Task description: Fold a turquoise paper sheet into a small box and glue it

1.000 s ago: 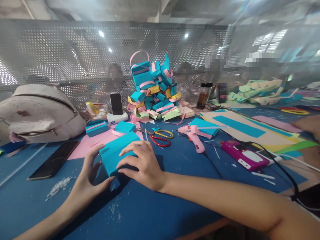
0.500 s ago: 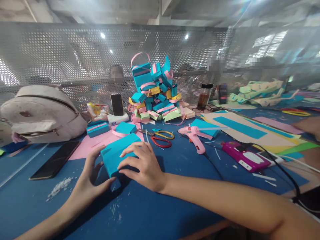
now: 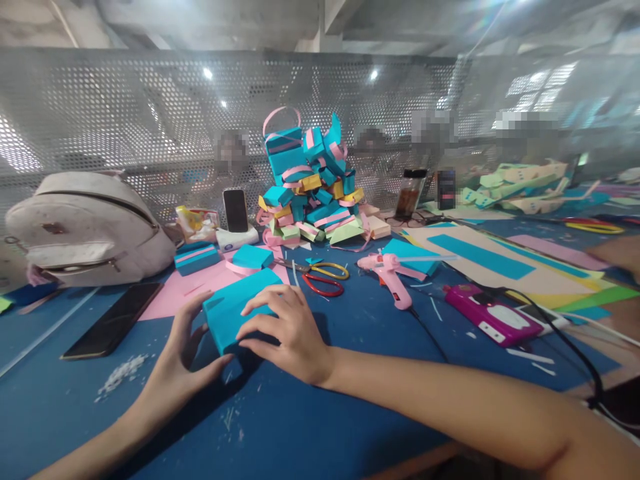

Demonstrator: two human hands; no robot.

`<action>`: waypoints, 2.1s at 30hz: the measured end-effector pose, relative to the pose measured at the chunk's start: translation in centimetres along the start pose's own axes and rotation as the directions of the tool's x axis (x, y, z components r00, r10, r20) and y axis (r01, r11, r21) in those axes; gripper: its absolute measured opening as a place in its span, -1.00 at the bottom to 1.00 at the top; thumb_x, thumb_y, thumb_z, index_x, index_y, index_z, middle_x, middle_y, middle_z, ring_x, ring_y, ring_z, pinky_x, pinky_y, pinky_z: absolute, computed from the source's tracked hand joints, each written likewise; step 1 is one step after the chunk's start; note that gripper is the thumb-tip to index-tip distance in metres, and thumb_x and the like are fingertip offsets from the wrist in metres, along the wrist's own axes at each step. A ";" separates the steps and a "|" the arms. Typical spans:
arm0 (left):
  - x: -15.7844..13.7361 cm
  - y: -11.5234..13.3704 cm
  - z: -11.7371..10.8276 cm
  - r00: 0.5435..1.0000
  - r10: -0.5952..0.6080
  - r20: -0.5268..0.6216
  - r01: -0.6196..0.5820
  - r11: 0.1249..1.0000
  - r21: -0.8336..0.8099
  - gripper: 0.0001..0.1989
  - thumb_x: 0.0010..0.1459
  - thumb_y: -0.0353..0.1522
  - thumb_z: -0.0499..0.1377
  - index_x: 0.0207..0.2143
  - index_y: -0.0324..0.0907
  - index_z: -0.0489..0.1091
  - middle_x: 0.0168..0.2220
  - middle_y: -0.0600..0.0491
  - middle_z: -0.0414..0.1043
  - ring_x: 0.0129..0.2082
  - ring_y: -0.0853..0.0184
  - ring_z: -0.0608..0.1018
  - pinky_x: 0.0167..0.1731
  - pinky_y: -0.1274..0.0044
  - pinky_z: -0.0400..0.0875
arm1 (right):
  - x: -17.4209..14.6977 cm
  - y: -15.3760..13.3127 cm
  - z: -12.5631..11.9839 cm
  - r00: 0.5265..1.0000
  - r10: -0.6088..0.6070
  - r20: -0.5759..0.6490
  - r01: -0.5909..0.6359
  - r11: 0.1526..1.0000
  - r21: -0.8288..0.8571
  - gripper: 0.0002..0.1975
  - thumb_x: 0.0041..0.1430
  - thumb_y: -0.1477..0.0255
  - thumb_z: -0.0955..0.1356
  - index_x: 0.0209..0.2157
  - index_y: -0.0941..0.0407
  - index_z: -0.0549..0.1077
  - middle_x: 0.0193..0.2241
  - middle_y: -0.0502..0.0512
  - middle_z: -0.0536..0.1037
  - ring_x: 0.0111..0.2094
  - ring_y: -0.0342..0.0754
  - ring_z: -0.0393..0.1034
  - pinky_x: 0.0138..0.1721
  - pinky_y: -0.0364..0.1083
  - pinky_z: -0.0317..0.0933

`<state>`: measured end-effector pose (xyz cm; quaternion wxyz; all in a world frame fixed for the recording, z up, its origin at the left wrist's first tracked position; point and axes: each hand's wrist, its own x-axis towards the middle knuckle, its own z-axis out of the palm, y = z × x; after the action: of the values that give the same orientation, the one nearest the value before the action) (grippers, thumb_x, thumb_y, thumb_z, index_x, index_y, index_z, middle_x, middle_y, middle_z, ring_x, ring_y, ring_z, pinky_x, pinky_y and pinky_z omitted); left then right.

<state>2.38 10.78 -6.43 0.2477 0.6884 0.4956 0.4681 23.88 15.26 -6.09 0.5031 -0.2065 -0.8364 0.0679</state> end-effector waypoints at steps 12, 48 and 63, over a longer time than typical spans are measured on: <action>0.0 -0.2 0.0 1.000 -0.006 -0.001 0.006 1.000 -0.030 -0.20 0.02 -0.24 0.35 0.25 0.12 0.04 0.30 -0.03 0.04 0.31 -0.01 0.18 0.21 0.15 0.25 | 0.1 0.0 0.1 1.000 -0.003 -0.008 0.004 1.000 0.012 -0.91 0.16 0.42 0.47 -0.27 -0.01 0.54 -0.15 -0.02 0.54 -0.01 0.01 0.30 0.05 0.06 0.10; -0.4 0.1 0.0 0.999 0.038 0.029 -0.039 0.997 0.063 -0.19 0.06 -0.25 0.33 0.26 0.16 -0.02 0.29 0.00 0.01 0.31 0.04 0.16 0.22 0.17 0.23 | 0.1 -0.2 0.0 0.998 -0.054 0.023 0.053 0.998 0.013 -0.96 0.18 0.39 0.45 -0.29 0.00 0.55 -0.17 -0.01 0.55 -0.05 0.00 0.32 0.01 0.05 0.13; -0.3 0.2 0.1 0.999 0.035 0.030 -0.036 0.999 0.040 -0.19 0.05 -0.26 0.34 0.26 0.16 0.00 0.29 -0.01 0.03 0.31 0.02 0.17 0.21 0.16 0.23 | 0.1 -0.2 0.1 0.999 -0.046 0.025 0.046 0.999 0.006 -0.96 0.18 0.39 0.45 -0.29 -0.01 0.54 -0.18 -0.01 0.56 -0.06 0.00 0.32 0.00 0.05 0.15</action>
<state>2.54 10.48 -6.47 0.2328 0.7089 0.4888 0.4520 23.73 15.17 -5.98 0.4946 -0.1852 -0.8470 0.0612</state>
